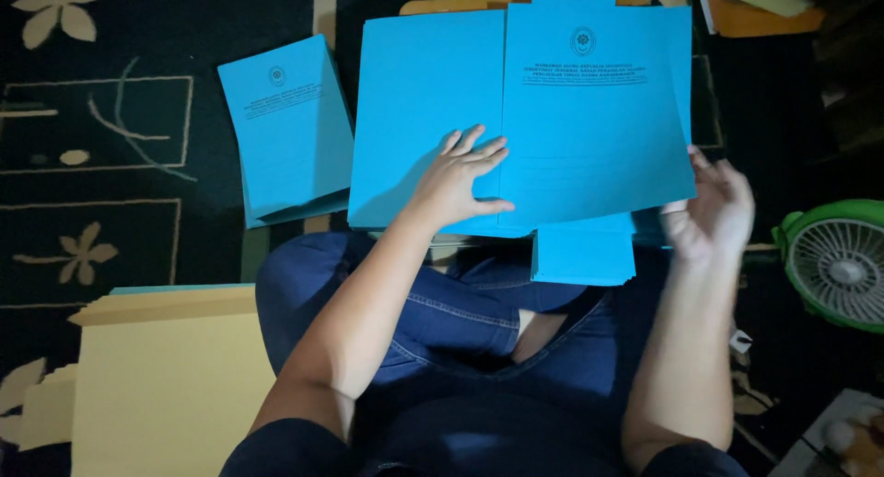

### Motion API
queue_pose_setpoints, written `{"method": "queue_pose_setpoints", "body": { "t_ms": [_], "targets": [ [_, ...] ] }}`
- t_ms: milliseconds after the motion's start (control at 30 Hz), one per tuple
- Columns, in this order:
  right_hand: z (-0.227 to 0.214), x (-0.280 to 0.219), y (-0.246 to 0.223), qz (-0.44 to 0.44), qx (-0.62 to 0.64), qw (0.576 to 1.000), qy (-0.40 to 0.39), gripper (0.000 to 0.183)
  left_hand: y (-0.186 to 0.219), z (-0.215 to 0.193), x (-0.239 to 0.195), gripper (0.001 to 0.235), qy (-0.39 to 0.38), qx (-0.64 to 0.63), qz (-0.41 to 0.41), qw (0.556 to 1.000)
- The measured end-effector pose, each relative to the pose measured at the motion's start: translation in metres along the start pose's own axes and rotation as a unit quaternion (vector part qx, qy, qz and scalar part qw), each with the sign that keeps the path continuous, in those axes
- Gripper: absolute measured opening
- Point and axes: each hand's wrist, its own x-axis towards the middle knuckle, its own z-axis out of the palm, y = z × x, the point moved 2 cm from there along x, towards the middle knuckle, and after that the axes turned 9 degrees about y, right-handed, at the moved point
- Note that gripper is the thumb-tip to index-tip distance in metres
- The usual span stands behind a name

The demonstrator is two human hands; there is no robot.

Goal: The person sits cross-legged on a rug and folds blue paper covers around a stack of documents. They repeatedly smooth the folds with their hands, lift the assembled covers to check alignment, and place them back down to continue folding.

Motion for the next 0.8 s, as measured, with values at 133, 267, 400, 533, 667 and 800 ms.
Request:
{"method": "queue_pose_setpoints", "body": {
  "t_ms": [133,267,400,533,667,800],
  "targets": [
    [-0.009,0.02,0.046,0.047,-0.015,0.996,0.072,0.026,-0.002,0.004,-0.002,0.086,0.049,-0.045,-0.026,0.997],
    [-0.048,0.035,0.094,-0.113,-0.401,0.908,-0.05,0.04,-0.007,0.011,-0.001,0.06,0.068,-0.039,-0.023,0.997],
    [-0.082,0.061,0.125,-0.294,-0.77,0.535,-0.187,0.064,-0.016,0.022,0.001,0.048,0.091,-0.046,-0.019,0.995],
    [-0.012,0.009,0.151,-0.21,-0.72,0.627,-0.209,0.048,-0.007,0.006,-0.002,0.042,0.071,-0.067,-0.029,0.995],
    [0.023,-0.019,0.16,-0.226,-0.763,0.539,-0.276,0.04,-0.023,0.011,-0.002,0.036,0.12,-0.162,-0.095,0.975],
    [0.075,-0.065,0.164,-0.174,-0.788,0.497,-0.319,0.059,-0.034,-0.034,-0.021,0.044,0.214,-0.363,-0.195,0.886]
  ]
}}
